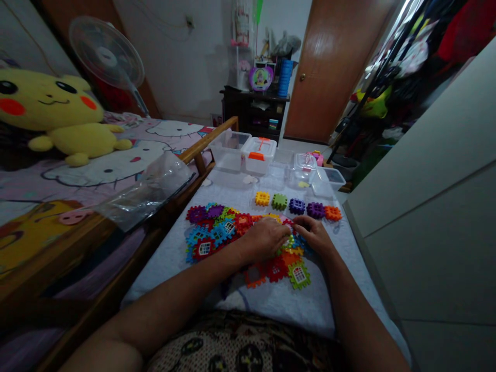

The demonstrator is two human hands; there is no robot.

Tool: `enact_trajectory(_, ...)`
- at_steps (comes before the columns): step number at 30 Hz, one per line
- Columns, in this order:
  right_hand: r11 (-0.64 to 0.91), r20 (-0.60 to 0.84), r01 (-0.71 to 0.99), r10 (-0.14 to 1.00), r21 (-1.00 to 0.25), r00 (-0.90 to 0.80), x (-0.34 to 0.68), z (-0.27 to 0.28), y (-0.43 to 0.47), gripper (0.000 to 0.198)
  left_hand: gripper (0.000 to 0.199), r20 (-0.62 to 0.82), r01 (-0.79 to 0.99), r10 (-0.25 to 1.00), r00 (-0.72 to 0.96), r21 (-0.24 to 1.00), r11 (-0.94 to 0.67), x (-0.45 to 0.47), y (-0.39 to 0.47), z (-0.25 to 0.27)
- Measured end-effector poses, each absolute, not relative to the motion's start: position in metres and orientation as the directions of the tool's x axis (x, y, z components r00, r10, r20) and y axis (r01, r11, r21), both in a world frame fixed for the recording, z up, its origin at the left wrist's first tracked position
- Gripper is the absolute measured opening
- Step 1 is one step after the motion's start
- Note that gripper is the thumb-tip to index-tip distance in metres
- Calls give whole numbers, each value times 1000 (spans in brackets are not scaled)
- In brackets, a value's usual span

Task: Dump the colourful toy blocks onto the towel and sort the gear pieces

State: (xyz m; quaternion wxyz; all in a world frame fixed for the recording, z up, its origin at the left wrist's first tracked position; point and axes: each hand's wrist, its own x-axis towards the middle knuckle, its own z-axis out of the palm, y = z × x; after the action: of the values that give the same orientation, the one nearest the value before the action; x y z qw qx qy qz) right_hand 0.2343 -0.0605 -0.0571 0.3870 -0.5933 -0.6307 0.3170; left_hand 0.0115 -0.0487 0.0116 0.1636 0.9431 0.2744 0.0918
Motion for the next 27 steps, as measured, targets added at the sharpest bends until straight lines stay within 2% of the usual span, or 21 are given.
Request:
enact_trajectory(3, 97, 109, 494, 994, -864, -4, 235, -57, -60, 28, 24, 85, 495, 555, 827, 359, -791, 21, -50, -2)
enact_trajectory(6, 103, 110, 475, 994, -874, -13, 234, -57, -60, 29, 25, 153, 499, 578, 802, 361, -788, 19, -46, -6)
enact_trajectory(11, 94, 95, 487, 995, -868, -22, 233, -56, -61, 30, 25, 203, 586, 686, 698, 388, -711, -11, -31, 8)
enact_trajectory(17, 141, 121, 539, 990, -831, -73, 232, -53, -64, 29, 31, 34, 779, 835, 549, 341, -526, -64, -12, 17)
enact_trajectory(23, 281, 222, 600, 960, -749, -173, 230, -52, -66, 31, 48, -118, 785, 814, 570, 373, -495, -80, -9, 14)
enact_trajectory(27, 287, 219, 607, 958, -741, -185, 231, -54, -66, 33, 44, -135, 780, 799, 586, 362, -510, -77, -7, 10)
